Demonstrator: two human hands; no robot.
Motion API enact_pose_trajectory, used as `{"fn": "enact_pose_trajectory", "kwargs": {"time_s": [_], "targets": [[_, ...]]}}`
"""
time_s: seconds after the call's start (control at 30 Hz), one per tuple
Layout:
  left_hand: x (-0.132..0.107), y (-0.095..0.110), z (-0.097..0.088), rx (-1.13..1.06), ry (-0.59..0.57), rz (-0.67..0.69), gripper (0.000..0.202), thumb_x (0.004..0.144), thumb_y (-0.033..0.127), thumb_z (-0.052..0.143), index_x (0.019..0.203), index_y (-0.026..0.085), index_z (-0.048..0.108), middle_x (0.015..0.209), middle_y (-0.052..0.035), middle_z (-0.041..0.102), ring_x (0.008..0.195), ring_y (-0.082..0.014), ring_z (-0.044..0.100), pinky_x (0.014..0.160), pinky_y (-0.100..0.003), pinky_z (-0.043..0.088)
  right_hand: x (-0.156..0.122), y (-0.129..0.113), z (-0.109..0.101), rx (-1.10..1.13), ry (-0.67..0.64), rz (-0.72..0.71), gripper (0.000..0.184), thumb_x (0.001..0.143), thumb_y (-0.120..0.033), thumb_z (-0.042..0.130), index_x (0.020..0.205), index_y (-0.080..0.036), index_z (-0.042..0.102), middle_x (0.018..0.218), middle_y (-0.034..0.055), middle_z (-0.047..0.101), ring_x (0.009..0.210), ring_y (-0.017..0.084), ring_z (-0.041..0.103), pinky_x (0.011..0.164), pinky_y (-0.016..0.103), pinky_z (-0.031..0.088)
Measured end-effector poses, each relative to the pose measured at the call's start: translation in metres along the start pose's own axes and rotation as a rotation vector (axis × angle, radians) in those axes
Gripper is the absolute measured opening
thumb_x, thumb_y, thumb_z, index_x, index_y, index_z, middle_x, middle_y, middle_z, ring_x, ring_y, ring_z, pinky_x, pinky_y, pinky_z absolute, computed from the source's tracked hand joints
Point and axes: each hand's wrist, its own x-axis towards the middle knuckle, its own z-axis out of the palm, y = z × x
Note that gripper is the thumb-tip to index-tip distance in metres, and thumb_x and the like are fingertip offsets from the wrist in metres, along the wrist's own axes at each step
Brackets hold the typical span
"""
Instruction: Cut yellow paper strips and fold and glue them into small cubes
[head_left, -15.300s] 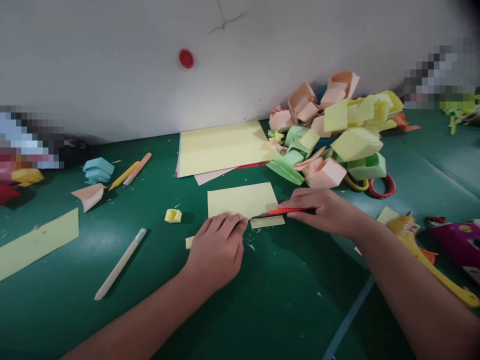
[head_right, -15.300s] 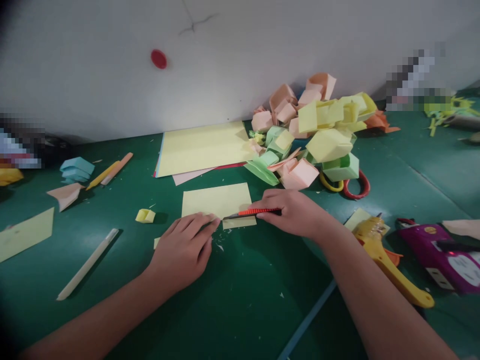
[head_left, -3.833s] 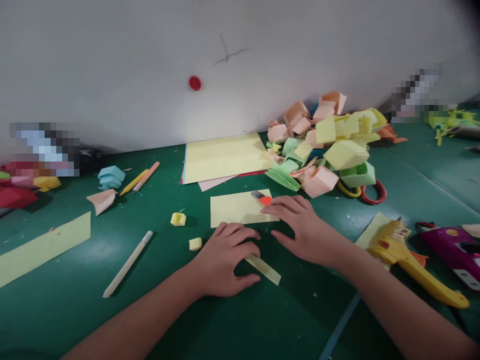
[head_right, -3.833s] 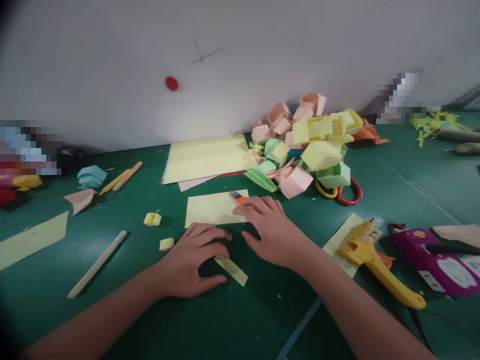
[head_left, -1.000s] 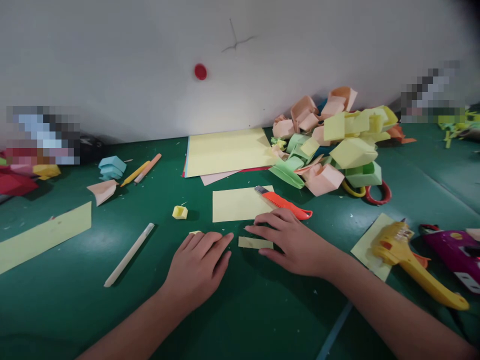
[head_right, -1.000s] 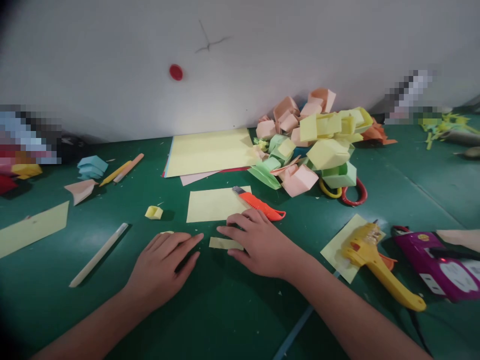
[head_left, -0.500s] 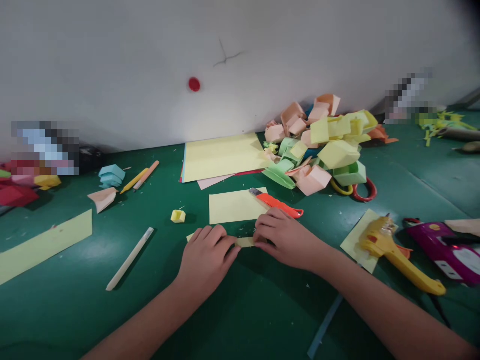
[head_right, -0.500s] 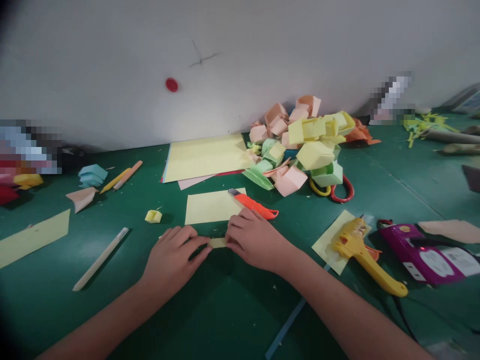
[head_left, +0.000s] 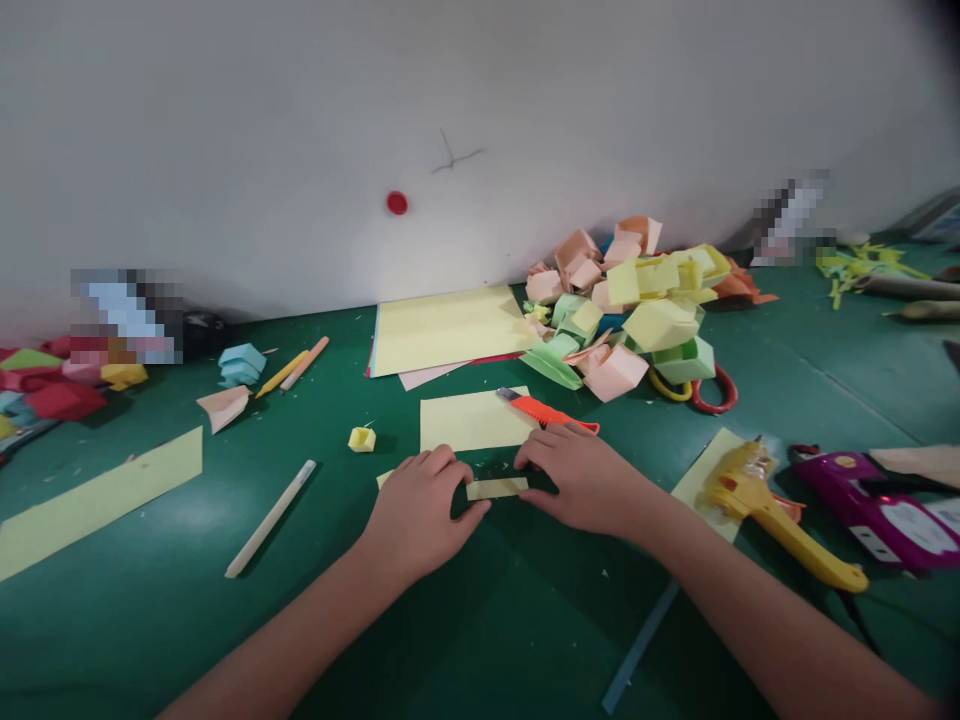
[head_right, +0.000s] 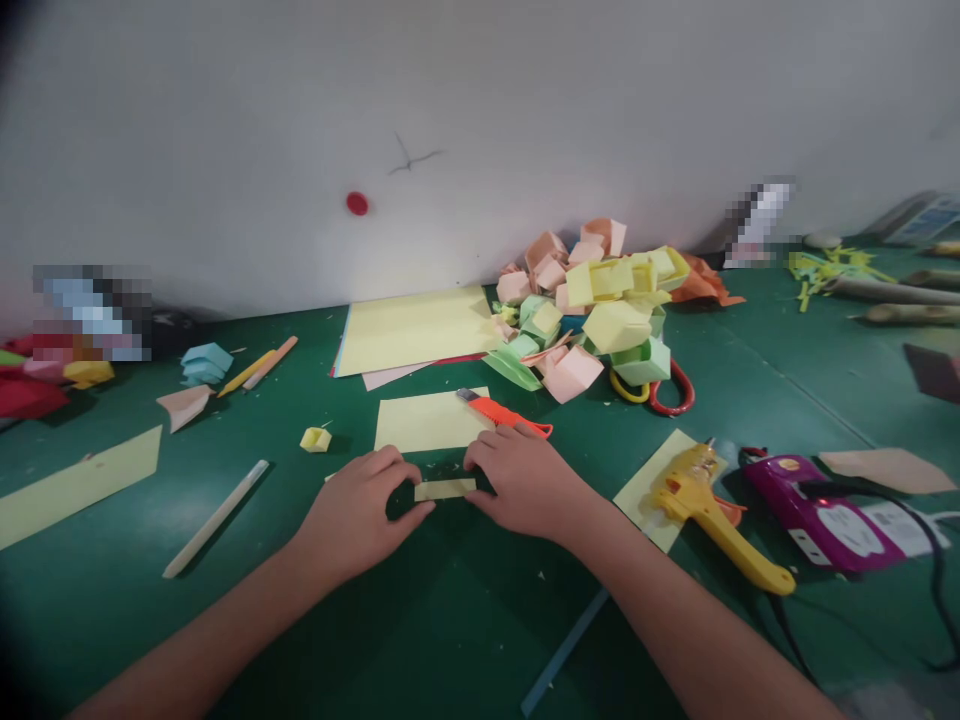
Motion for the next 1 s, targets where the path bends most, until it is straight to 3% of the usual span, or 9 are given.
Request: {"fn": "enact_pose_trajectory", "kwargs": {"time_s": [0.1, 0.2, 0.43, 0.83, 1.0], "targets": [[-0.001, 0.000, 0.001, -0.016, 0.004, -0.001, 0.019, 0.088, 0.038, 0.066, 0.097, 0.021, 0.068, 0.098, -0.0029, 0.063, 0.085, -0.0207, 0.062, 0.068, -0.033, 0.047, 0.000, 0.001, -0.001, -0.016, -0.016, 0.000, 0.008, 0.092, -0.029, 0.062, 0.092, -0.021, 0.062, 0.093, 0.0031, 0.068, 0.091, 0.021, 0.060, 0.080, 0.037, 0.042], [-0.001, -0.003, 0.004, -0.027, 0.025, 0.014, 0.015, 0.090, 0.034, 0.064, 0.096, 0.021, 0.067, 0.097, -0.0029, 0.063, 0.085, -0.0200, 0.063, 0.067, -0.032, 0.047, 0.000, 0.000, 0.001, -0.003, -0.031, -0.034, 0.011, 0.095, -0.024, 0.055, 0.090, -0.020, 0.063, 0.094, 0.0039, 0.066, 0.090, 0.020, 0.059, 0.078, 0.035, 0.042], [-0.001, -0.008, 0.007, -0.068, 0.069, 0.056, 0.014, 0.089, 0.034, 0.066, 0.095, 0.021, 0.068, 0.096, -0.0026, 0.063, 0.084, -0.0202, 0.062, 0.067, -0.032, 0.046, 0.000, -0.003, 0.001, 0.013, -0.018, -0.029, 0.018, 0.097, -0.025, 0.055, 0.111, -0.021, 0.065, 0.108, 0.0071, 0.065, 0.100, 0.023, 0.059, 0.084, 0.039, 0.046], [-0.001, -0.015, 0.013, -0.079, 0.113, 0.133, 0.011, 0.091, 0.032, 0.066, 0.095, 0.023, 0.070, 0.095, -0.0016, 0.062, 0.085, -0.0184, 0.062, 0.071, -0.032, 0.046, 0.003, -0.003, 0.006, 0.012, -0.013, -0.066, 0.011, 0.096, -0.020, 0.054, 0.091, -0.019, 0.063, 0.093, 0.0032, 0.065, 0.090, 0.020, 0.059, 0.080, 0.036, 0.043], [-0.003, -0.018, 0.018, -0.052, 0.115, 0.268, 0.014, 0.095, 0.028, 0.059, 0.103, 0.022, 0.069, 0.106, -0.0044, 0.066, 0.096, -0.0212, 0.062, 0.081, -0.037, 0.046, 0.003, -0.002, 0.008, 0.022, -0.002, -0.076, 0.014, 0.097, -0.020, 0.053, 0.088, -0.019, 0.064, 0.091, 0.0030, 0.064, 0.088, 0.019, 0.059, 0.079, 0.035, 0.043]]}}
